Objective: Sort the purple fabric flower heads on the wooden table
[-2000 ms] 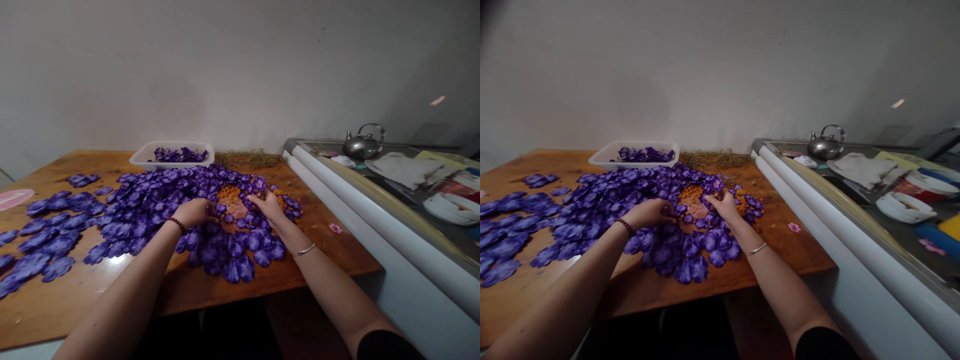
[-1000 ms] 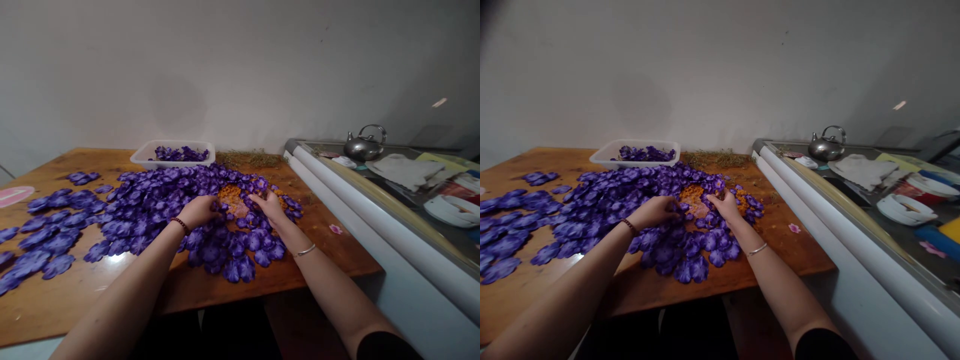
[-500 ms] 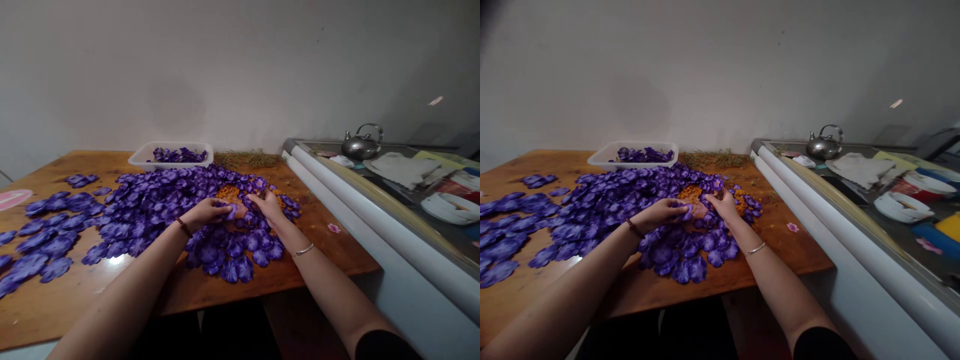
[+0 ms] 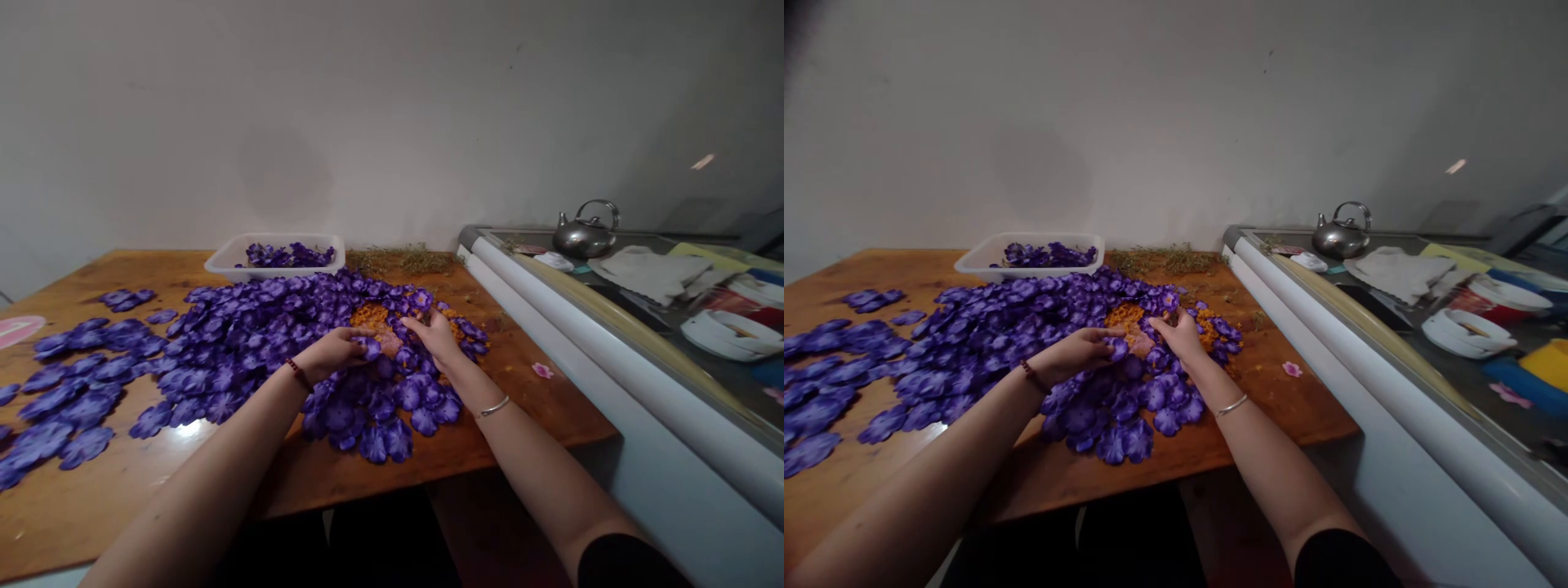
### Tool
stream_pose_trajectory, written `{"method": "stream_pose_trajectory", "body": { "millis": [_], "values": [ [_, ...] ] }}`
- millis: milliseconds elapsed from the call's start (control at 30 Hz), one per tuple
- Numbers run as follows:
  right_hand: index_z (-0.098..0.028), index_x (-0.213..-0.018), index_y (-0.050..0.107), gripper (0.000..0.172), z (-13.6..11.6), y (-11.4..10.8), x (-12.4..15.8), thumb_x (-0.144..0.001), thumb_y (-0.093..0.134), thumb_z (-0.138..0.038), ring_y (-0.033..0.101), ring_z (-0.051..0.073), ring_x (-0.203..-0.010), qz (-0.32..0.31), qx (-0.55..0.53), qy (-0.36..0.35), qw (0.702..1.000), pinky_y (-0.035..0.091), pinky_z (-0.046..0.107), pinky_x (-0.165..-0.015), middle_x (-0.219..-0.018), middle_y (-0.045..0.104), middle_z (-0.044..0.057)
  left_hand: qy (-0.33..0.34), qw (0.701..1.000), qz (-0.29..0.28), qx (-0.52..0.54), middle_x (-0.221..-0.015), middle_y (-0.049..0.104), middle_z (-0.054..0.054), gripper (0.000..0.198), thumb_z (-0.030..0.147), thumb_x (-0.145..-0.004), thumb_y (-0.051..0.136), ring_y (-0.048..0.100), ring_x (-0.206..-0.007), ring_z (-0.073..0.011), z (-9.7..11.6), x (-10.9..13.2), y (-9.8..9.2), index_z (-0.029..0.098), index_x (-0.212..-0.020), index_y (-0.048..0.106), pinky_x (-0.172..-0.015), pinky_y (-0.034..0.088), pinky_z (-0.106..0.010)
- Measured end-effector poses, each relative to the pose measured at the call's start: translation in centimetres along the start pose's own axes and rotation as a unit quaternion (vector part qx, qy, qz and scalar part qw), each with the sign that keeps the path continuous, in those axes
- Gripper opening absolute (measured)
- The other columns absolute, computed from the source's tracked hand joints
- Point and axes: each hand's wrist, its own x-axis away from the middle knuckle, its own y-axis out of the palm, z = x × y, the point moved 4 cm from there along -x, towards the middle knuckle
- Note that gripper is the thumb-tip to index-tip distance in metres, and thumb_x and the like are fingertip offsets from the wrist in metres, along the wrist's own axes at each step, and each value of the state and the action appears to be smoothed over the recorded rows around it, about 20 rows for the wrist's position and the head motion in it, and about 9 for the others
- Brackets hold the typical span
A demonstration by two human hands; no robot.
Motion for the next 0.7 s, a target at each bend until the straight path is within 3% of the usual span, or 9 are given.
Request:
{"method": "stream_pose_trajectory", "body": {
  "millis": [200, 400, 533, 633, 700],
  "values": [
    [-0.022, -0.063, 0.044, 0.036, -0.2, 0.0, 0.1, -0.052, 0.074, -0.039, 0.043, 0.012, -0.06, 0.003, 0.001, 0.005, 1.0, 0.04, 0.027, -0.063, -0.06, 0.047, -0.005, 0.02, 0.998, 0.042, 0.038, -0.074, 0.069, -0.002, 0.015, 0.015, -0.066, 0.074, 0.059, -0.063, -0.0075, 0.7, -0.1, -0.3, 0.012, -0.081, 0.071, -0.058, 0.048, -0.017],
    [-0.022, -0.064, 0.045, 0.037, -0.3, 0.0, 0.1, -0.053, 0.075, -0.038, 0.045, 0.013, -0.061, 0.005, -0.001, 0.005, 1.0, 0.041, 0.028, -0.065, -0.06, 0.048, -0.006, 0.019, 0.999, 0.038, 0.022, -0.068, 0.067, -0.003, 0.023, 0.034, -0.071, 0.073, 0.058, -0.059, -0.0095, 1.6, 0.8, -0.6, 0.013, -0.071, 0.066, -0.053, 0.047, -0.019],
    [-0.022, -0.063, 0.044, 0.036, -0.2, 0.0, 0.0, -0.053, 0.075, -0.038, 0.046, 0.013, -0.062, 0.002, 0.001, 0.006, 1.0, 0.041, 0.028, -0.065, -0.06, 0.048, -0.005, 0.002, 0.997, 0.062, 0.043, -0.067, 0.064, -0.001, 0.023, 0.036, -0.075, 0.069, 0.057, -0.057, -0.0085, 1.7, 1.0, -1.1, 0.015, -0.073, 0.062, -0.052, 0.044, -0.018],
    [-0.022, -0.063, 0.044, 0.036, -0.1, 0.0, 0.0, -0.053, 0.076, -0.037, 0.046, 0.013, -0.062, 0.004, -0.003, 0.009, 1.0, 0.041, 0.028, -0.065, -0.06, 0.048, -0.005, 0.025, 0.998, 0.047, -0.014, -0.053, 0.053, 0.004, 0.028, 0.039, -0.074, 0.069, 0.044, -0.043, -0.0049, 1.9, 1.0, -1.3, 0.015, -0.066, 0.056, -0.042, 0.032, -0.016],
    [-0.022, -0.063, 0.044, 0.036, -0.1, 0.0, -0.1, -0.053, 0.076, -0.036, 0.045, 0.012, -0.061, 0.006, -0.006, 0.009, 1.0, 0.041, 0.028, -0.065, -0.06, 0.047, -0.006, 0.063, 0.991, 0.072, -0.093, -0.043, 0.04, 0.008, 0.037, 0.043, -0.071, 0.07, 0.03, -0.037, -0.0035, 2.2, 1.0, -1.7, 0.016, -0.056, 0.048, -0.038, 0.021, -0.018]
  ]
}}
